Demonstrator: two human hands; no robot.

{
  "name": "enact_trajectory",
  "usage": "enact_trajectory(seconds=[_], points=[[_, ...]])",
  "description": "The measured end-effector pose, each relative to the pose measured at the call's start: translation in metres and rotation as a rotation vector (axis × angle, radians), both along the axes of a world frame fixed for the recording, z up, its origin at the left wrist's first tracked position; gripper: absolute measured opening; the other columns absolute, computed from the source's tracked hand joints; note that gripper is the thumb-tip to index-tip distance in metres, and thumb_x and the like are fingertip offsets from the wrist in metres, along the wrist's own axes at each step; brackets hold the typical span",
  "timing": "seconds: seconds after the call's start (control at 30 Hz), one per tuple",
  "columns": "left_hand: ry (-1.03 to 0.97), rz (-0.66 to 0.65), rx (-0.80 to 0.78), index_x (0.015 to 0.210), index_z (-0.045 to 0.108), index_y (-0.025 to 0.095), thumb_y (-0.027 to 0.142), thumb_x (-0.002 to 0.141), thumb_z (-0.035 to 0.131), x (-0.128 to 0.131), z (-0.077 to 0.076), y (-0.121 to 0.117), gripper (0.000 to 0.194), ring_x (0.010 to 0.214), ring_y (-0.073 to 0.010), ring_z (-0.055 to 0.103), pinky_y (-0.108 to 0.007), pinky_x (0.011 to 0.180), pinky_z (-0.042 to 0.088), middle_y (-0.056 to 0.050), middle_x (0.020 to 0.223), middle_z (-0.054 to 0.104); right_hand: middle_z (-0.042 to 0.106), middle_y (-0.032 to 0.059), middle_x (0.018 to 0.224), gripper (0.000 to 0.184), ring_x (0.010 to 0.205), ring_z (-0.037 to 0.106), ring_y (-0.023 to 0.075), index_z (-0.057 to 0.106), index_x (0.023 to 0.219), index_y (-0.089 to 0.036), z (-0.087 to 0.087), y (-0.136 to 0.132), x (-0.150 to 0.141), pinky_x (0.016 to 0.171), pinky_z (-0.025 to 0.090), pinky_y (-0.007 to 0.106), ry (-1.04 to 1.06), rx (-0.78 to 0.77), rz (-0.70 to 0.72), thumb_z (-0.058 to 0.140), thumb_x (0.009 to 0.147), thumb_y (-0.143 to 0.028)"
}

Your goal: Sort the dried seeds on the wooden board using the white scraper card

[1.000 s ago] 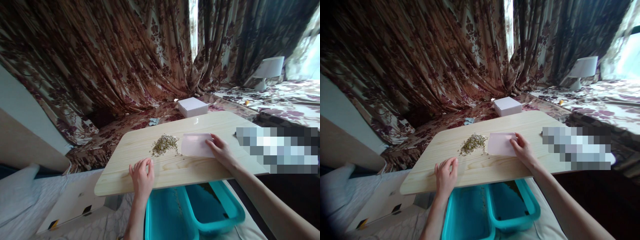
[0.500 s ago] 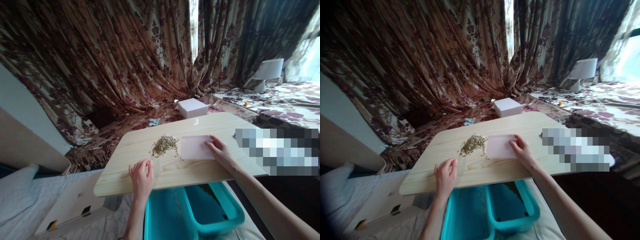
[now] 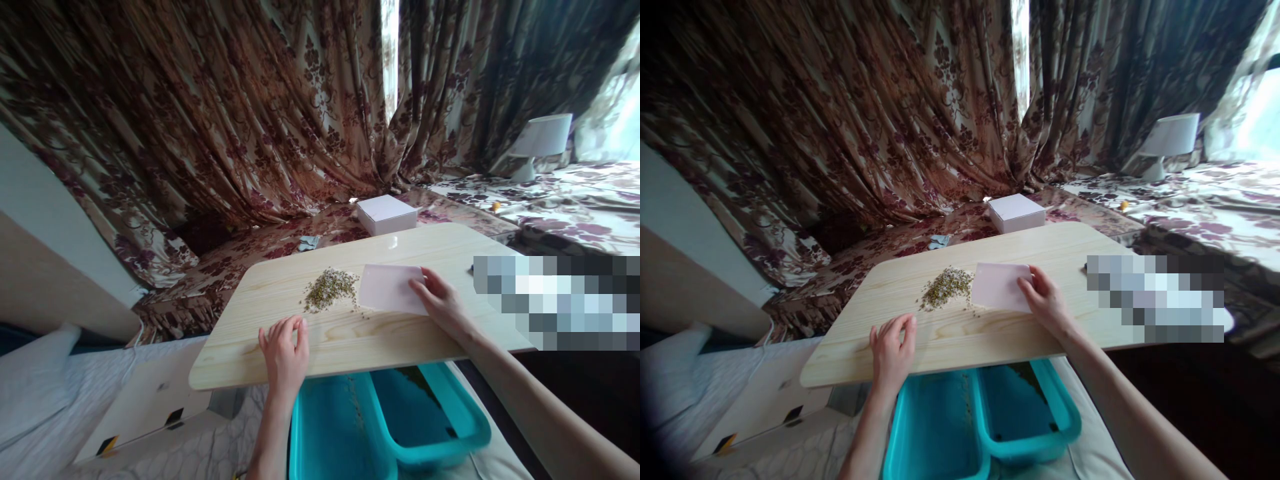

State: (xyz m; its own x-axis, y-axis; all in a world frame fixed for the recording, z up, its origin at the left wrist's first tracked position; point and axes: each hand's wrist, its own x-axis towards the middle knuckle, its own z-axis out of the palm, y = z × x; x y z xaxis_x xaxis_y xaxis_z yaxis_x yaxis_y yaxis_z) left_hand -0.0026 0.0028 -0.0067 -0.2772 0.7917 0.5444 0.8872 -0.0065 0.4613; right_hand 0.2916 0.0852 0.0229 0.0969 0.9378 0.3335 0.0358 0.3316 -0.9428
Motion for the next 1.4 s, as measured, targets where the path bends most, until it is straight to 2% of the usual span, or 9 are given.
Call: enact_trajectory(seconds=[0.2,0.53,0.7,0.97,1.23,1.4], points=[[0.017,0.003,0.015,0.096,0.067,0.024,0.04,0.092,0.045,-0.002,-0.003,0.002,0.028,0.099,-0.0236,0.063,-0.055,0.11,0.019,-0.007,0.101,0.072,0.065,0.0008,0.067,0.039,0.061,0.06,0.0159,0.059,0.093,-0.02,0.001,-0.002,-0.006,0.05,0.047,0.025,-0.02,-0.002,0.066,0.068,0.073,-0.052],[0.05,-0.008,0.026,0.096,0.068,0.024,0.041,0.09,0.046,-0.008,-0.009,0.005,0.029,0.098,-0.0233,0.063,-0.052,0.11,0.02,-0.008,0.1,0.073,0.062,-0.0012,0.064,0.033,0.057,0.058,0.0144,0.057,0.092,-0.02,-0.002,0.002,0.0,0.048,0.044,0.024,-0.04,-0.016,-0.101,0.065,0.073,-0.045],[0.063,-0.005,0.052,0.094,0.069,0.023,0.039,0.09,0.046,-0.004,-0.005,0.003,0.028,0.093,-0.0218,0.064,-0.05,0.11,0.024,-0.008,0.096,0.073,0.066,0.0011,0.069,0.037,0.059,0.061,0.0153,0.058,0.096,-0.02,-0.001,0.003,-0.001,0.049,0.047,0.024,-0.041,0.006,-0.056,0.066,0.074,-0.049],[0.017,0.007,0.01,0.095,0.067,0.023,0.037,0.093,0.044,0.005,0.006,-0.004,0.027,0.099,-0.0229,0.063,-0.053,0.111,0.02,-0.007,0.101,0.072,0.064,-0.0003,0.068,0.037,0.058,0.059,0.0143,0.057,0.096,-0.021,-0.001,0.001,-0.003,0.049,0.046,0.024,-0.011,0.002,-0.019,0.066,0.073,-0.049],[0.014,0.003,0.028,0.096,0.067,0.023,0.036,0.092,0.045,0.004,0.005,-0.003,0.026,0.096,-0.0221,0.063,-0.053,0.111,0.021,-0.008,0.1,0.072,0.06,-0.0017,0.063,0.034,0.054,0.055,0.0135,0.058,0.093,-0.02,-0.001,0.002,-0.002,0.045,0.041,0.023,-0.042,0.002,-0.049,0.066,0.073,-0.047],[0.016,0.004,0.032,0.095,0.068,0.022,0.036,0.092,0.045,0.005,0.006,-0.004,0.027,0.096,-0.0222,0.063,-0.053,0.111,0.021,-0.008,0.099,0.072,0.06,-0.0016,0.065,0.032,0.057,0.057,0.014,0.059,0.093,-0.021,0.0,0.001,-0.004,0.048,0.043,0.023,-0.019,0.022,-0.029,0.065,0.074,-0.046]])
